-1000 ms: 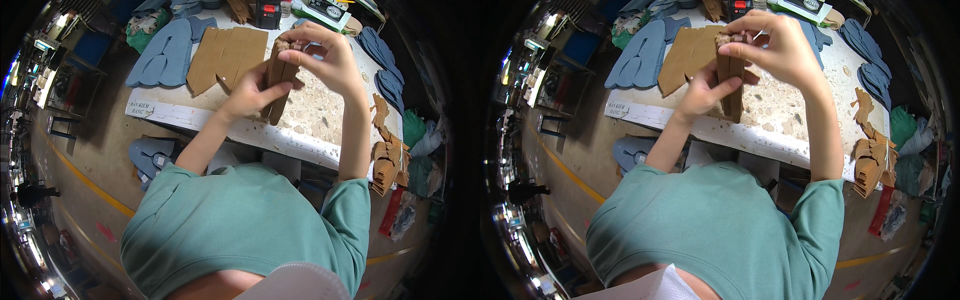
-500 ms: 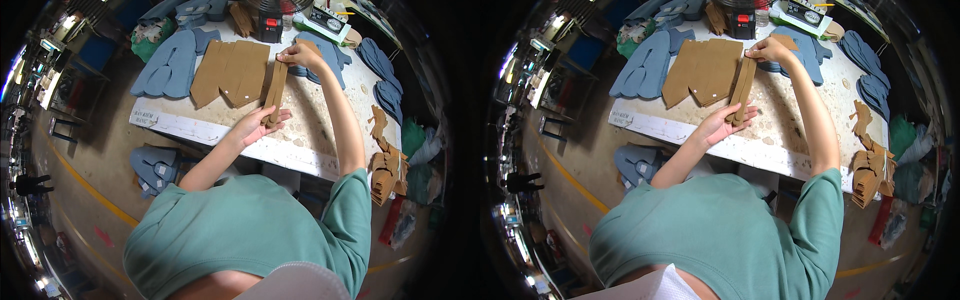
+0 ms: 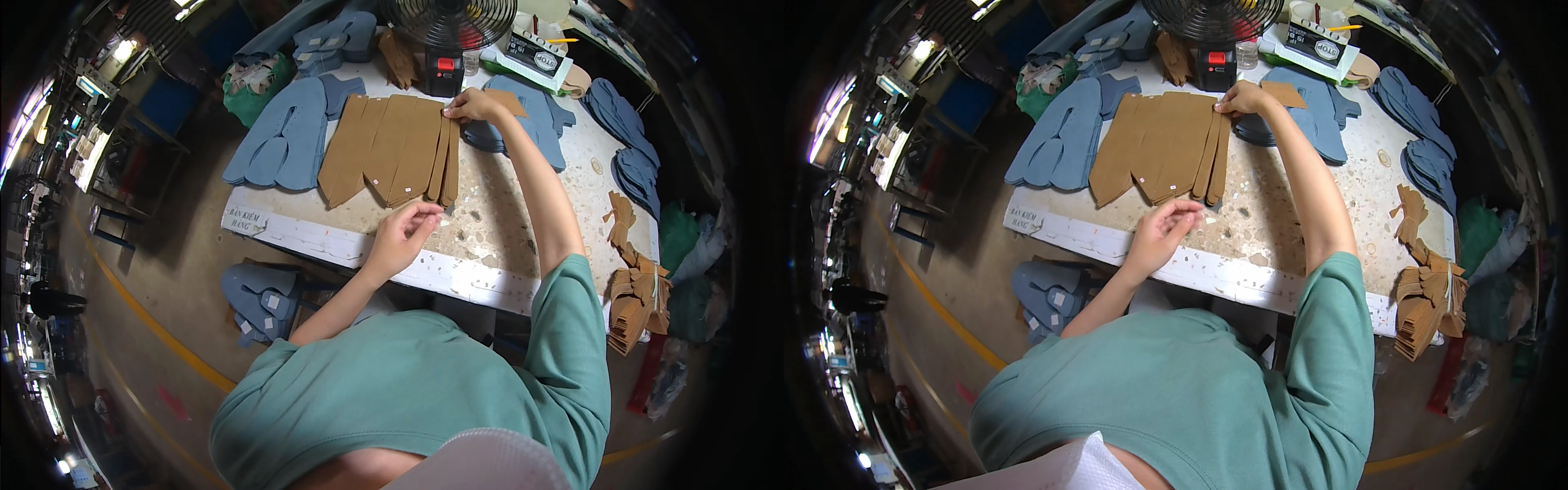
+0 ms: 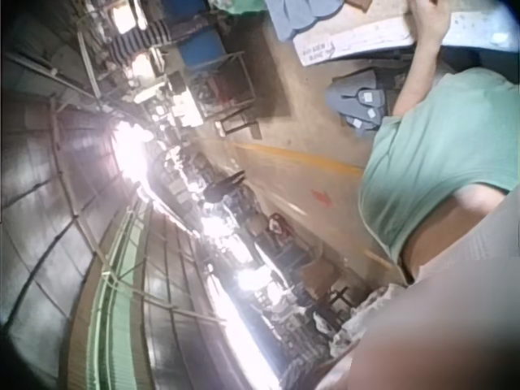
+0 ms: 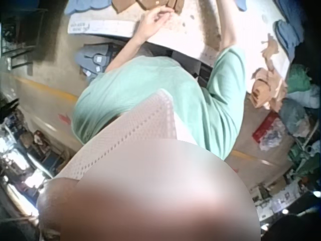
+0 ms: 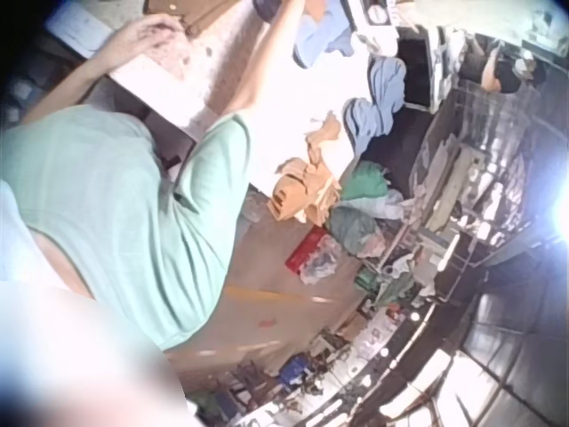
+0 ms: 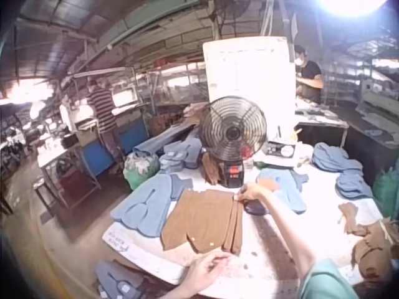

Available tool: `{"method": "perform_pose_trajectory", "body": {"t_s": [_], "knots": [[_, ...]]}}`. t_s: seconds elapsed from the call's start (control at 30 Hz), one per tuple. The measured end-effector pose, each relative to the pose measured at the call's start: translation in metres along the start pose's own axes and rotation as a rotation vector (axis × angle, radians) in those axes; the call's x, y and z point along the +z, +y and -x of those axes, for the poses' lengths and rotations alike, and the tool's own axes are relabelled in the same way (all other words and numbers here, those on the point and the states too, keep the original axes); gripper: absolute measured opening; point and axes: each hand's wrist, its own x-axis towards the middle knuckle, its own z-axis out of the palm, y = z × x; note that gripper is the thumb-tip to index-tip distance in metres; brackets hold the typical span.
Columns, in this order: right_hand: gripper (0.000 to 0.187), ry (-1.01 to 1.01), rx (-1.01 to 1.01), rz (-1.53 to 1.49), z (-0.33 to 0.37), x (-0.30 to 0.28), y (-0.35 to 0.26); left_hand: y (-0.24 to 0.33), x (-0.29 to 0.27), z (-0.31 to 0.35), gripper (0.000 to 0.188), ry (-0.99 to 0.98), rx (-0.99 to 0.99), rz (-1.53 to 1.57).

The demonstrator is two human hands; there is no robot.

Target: The person sorts and stacks brown cardboard pieces on a workbench, aligning edges and bundling them with a rubber band. They repeatedly pick up, align, and place the pieces into neat stacks, then secure a bundle with a rubber band.

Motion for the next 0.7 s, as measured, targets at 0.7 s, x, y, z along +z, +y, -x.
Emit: {"method": "perform_pose_trajectory", "body": {"t_s": [0.7], "knots": [[0.039, 0.286, -0.071, 0.463, 0.173, 0.1, -0.063, -0.005, -0.012, -0.026, 0.027, 0.285, 0.477, -0.863]]}}
